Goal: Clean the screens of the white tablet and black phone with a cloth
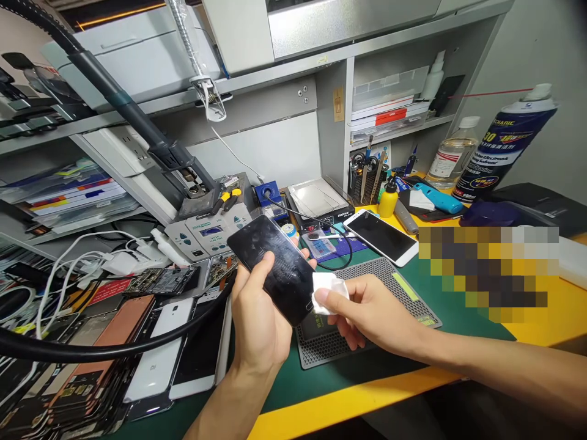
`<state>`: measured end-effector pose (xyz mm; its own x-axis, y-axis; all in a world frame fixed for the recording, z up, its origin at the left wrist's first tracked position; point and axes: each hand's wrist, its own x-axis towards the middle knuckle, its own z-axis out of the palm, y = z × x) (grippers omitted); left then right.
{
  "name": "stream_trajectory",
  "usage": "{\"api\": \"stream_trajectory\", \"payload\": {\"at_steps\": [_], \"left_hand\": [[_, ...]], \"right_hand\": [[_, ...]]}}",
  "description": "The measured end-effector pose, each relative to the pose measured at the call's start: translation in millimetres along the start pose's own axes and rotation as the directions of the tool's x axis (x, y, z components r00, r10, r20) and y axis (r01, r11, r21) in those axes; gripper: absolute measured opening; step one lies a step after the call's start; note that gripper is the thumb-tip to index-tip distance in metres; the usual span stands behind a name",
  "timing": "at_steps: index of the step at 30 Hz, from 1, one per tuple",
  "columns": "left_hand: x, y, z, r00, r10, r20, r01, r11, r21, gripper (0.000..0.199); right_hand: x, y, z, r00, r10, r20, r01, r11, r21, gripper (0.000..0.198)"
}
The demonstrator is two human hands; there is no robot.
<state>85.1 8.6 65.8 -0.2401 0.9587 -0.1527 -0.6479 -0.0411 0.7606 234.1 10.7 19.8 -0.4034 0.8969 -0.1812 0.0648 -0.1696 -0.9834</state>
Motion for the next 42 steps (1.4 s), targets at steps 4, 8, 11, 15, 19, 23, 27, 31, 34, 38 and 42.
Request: {"api": "stream_trajectory", "payload": {"at_steps": [4, 8, 11, 15, 19, 23, 27, 31, 34, 38, 42], "left_hand": [[1.0, -0.8, 0.5, 1.0, 0.0, 0.01, 0.0, 1.0, -0.009, 0.043], [1.9, 0.0, -0.2, 1.0, 0.006, -0.001, -0.006, 1.0, 0.009, 0.042], [1.5, 0.1, -1.0, 1.0, -0.003, -0.002, 0.003, 1.0, 0.022, 0.042], [0.9, -1.0, -1.8, 1.0, 0.001, 0.021, -0.001, 1.0, 0.03, 0.041], [1.7, -1.7, -2.0, 1.0, 0.012, 0.02, -0.013, 0.999, 0.033, 0.042], [2.3, -0.7, -1.6, 1.0, 0.011, 0.001, -0.011, 1.0, 0.02, 0.043], [1.2, 0.8, -1.0, 1.0, 0.005, 0.009, -0.005, 1.0, -0.003, 0.042], [0.6, 0.8, -1.9, 1.0, -0.005, 0.029, 0.005, 1.0, -0.002, 0.043], [1.1, -0.2, -3.2, 0.999, -0.008, 0.042, 0.008, 1.0, 0.011, 0.044], [1.8, -0.1, -2.7, 0.999, 0.006, 0.039, -0.006, 1.0, 0.016, 0.043], [1.7, 1.5, -0.5, 1.0, 0.0, 0.011, 0.0, 1.0, 0.001, 0.042]], "right_hand": [[-1.2, 0.5, 0.3, 0.999, -0.04, -0.029, 0.038, 0.998, -0.048, 0.05], [-0.6, 0.8, -3.4, 0.994, -0.07, -0.081, 0.065, 0.996, -0.057, 0.049], [-0.7, 1.3, -2.9, 0.996, -0.066, -0.064, 0.063, 0.996, -0.059, 0.05], [-1.9, 1.4, 2.4, 1.0, -0.015, 0.009, 0.015, 0.999, -0.042, 0.052], [-1.5, 1.3, 2.1, 0.999, -0.036, -0.009, 0.036, 0.998, -0.057, 0.052], [1.4, 2.0, -5.0, 0.992, -0.071, -0.101, 0.066, 0.996, -0.055, 0.051], [3.3, -0.8, -11.0, 0.983, -0.065, -0.169, 0.062, 0.998, -0.028, 0.053], [3.2, -8.0, -15.1, 0.981, -0.069, -0.179, 0.079, 0.995, 0.052, 0.057], [2.8, -10.3, -18.1, 0.982, -0.098, -0.162, 0.116, 0.988, 0.106, 0.055], [1.6, -8.5, -20.2, 0.985, -0.155, -0.069, 0.162, 0.98, 0.117, 0.047], [0.2, -6.4, -18.5, 0.992, -0.128, 0.003, 0.128, 0.991, 0.04, 0.038]]}}
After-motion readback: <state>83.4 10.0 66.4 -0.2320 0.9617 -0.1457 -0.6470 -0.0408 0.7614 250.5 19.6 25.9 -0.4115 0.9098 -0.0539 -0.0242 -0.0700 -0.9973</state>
